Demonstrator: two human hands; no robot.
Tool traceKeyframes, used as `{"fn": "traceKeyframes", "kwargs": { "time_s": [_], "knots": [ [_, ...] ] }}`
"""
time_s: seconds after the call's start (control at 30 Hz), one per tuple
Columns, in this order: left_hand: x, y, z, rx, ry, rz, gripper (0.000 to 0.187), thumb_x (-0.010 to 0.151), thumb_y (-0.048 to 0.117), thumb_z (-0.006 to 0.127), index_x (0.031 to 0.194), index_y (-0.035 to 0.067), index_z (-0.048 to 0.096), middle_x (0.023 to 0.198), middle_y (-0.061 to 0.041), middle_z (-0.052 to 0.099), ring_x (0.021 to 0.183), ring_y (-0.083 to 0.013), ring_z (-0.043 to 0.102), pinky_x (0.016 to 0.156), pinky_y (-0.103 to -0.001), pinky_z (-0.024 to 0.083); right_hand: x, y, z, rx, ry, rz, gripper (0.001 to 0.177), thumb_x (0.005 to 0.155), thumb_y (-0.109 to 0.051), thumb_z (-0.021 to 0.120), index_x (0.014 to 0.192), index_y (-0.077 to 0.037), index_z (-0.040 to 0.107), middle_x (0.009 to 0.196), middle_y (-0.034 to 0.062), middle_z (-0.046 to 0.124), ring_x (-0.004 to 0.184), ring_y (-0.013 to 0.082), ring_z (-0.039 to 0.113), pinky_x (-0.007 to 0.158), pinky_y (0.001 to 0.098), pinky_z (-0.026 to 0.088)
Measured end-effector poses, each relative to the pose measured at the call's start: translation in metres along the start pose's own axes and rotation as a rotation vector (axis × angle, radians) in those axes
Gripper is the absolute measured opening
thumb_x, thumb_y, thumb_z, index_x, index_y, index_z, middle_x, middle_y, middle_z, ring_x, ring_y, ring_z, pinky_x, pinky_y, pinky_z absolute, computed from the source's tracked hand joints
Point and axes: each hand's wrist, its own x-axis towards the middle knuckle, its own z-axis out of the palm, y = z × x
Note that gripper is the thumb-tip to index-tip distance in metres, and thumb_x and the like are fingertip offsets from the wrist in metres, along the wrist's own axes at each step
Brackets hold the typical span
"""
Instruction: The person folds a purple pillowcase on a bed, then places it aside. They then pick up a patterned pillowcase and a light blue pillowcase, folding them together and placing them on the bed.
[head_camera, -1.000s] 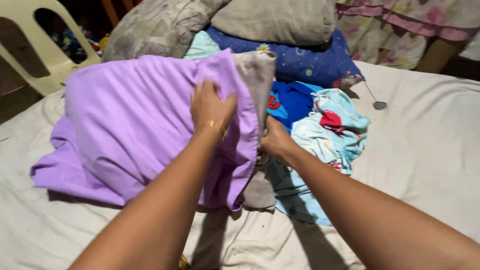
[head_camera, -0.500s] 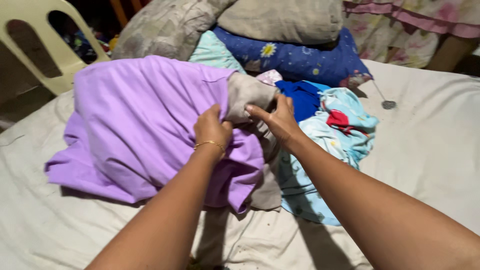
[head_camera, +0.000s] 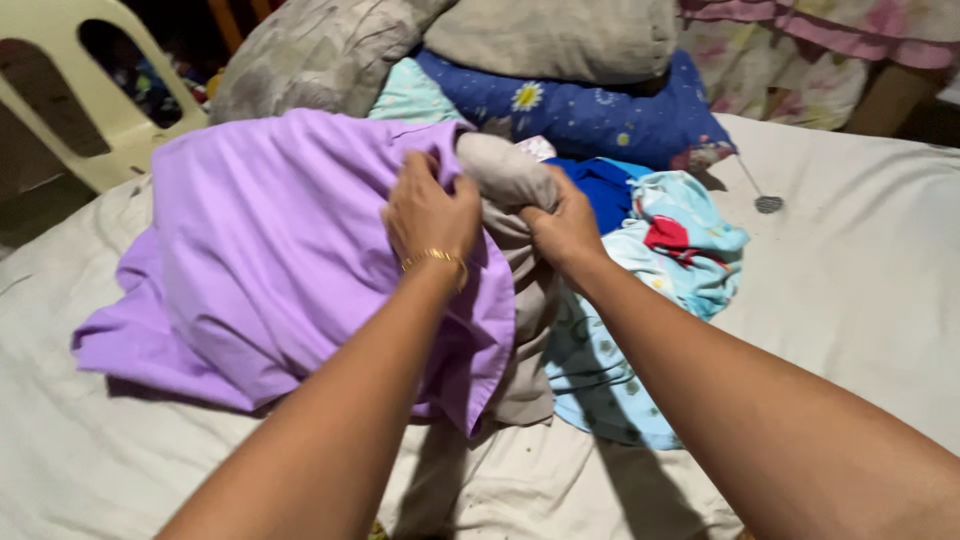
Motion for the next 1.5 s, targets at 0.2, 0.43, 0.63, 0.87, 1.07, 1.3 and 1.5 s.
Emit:
{"fn": "traceKeyframes", "kwargs": {
  "time_s": [0.2, 0.43, 0.63, 0.87, 1.07, 1.3, 1.5],
  "knots": [
    [0.055, -0.002, 0.011, 0.127, 0.249, 0.082, 0.031, 0.08, 0.027, 0.076, 0.109, 0.014, 0.077, 0.107, -0.016, 0.07, 0.097, -0.0372, 0.068, 0.084, -0.048, 0.051, -0.012, -0.002, -0.012, -0.014, -0.126, 0.015, 0.042, 0.082, 0.005, 0.065, 0.122, -0.005, 0.07, 0.116, 0.0094, 0.07, 0.107, 0.0189, 0.066, 0.095, 0.0301, 0.051],
    [0.088, 0.052, 0.09, -0.237, 0.093, 0.239, 0.014, 0.077, 0.016, 0.075, 0.088, 0.009, 0.079, 0.089, -0.018, 0.076, 0.083, -0.0376, 0.074, 0.076, -0.046, 0.057, -0.008, -0.006, -0.007, 0.193, -0.217, 0.105, 0.044, 0.086, 0.001, 0.055, 0.127, -0.007, 0.066, 0.118, 0.0064, 0.074, 0.107, 0.0172, 0.068, 0.095, 0.0309, 0.053],
    [0.005, 0.128, 0.126, -0.296, -0.268, 0.288, 0.017, 0.079, 0.02, 0.071, 0.092, 0.018, 0.082, 0.093, -0.015, 0.076, 0.088, -0.0371, 0.072, 0.08, -0.046, 0.056, -0.001, 0.021, -0.018, 0.181, -0.14, 0.329, 0.039, 0.093, -0.011, 0.051, 0.128, -0.003, 0.064, 0.121, 0.012, 0.072, 0.11, 0.0248, 0.068, 0.092, 0.0378, 0.055],
    [-0.012, 0.055, 0.089, -0.007, -0.287, 0.257, 0.048, 0.084, 0.042, 0.075, 0.126, 0.023, 0.066, 0.134, -0.006, 0.059, 0.134, -0.0266, 0.045, 0.109, -0.057, 0.027, -0.002, 0.053, -0.041, 0.378, 0.174, 0.72, 0.042, 0.098, -0.021, 0.048, 0.13, 0.001, 0.062, 0.126, 0.017, 0.071, 0.115, 0.0332, 0.07, 0.09, 0.0459, 0.058],
    [-0.02, -0.06, 0.033, 0.33, -0.286, 0.225, 0.061, 0.092, 0.038, 0.065, 0.149, 0.026, 0.045, 0.161, -0.007, 0.034, 0.15, -0.0278, 0.027, 0.114, -0.072, 0.01, -0.026, 0.028, -0.034, 0.403, 0.128, 0.976, 0.053, 0.1, -0.042, 0.038, 0.14, -0.011, 0.053, 0.138, 0.0121, 0.062, 0.124, 0.03, 0.058, 0.1, 0.0543, 0.046],
    [-0.027, -0.098, -0.037, 0.463, -0.248, -0.455, 0.093, 0.085, 0.058, 0.071, 0.16, 0.038, 0.019, 0.171, -0.009, 0.001, 0.157, -0.0322, -0.002, 0.112, -0.078, 0.001, -0.023, 0.033, -0.035, 0.412, 0.323, 0.855, 0.059, 0.1, -0.045, 0.032, 0.144, -0.011, 0.052, 0.142, 0.0097, 0.06, 0.129, 0.0282, 0.057, 0.104, 0.0478, 0.044],
    [-0.034, -0.086, -0.062, 0.091, 0.002, -1.255, 0.149, 0.06, 0.061, 0.095, 0.163, 0.017, -0.004, 0.168, -0.023, 0.0, 0.156, -0.0414, 0.008, 0.119, -0.06, 0.021, -0.017, 0.022, -0.03, -0.169, 0.52, 0.38, 0.056, 0.097, -0.033, 0.045, 0.144, -0.002, 0.046, 0.143, 0.0235, 0.054, 0.13, 0.0386, 0.055, 0.11, 0.0426, 0.043]
  ]
}}
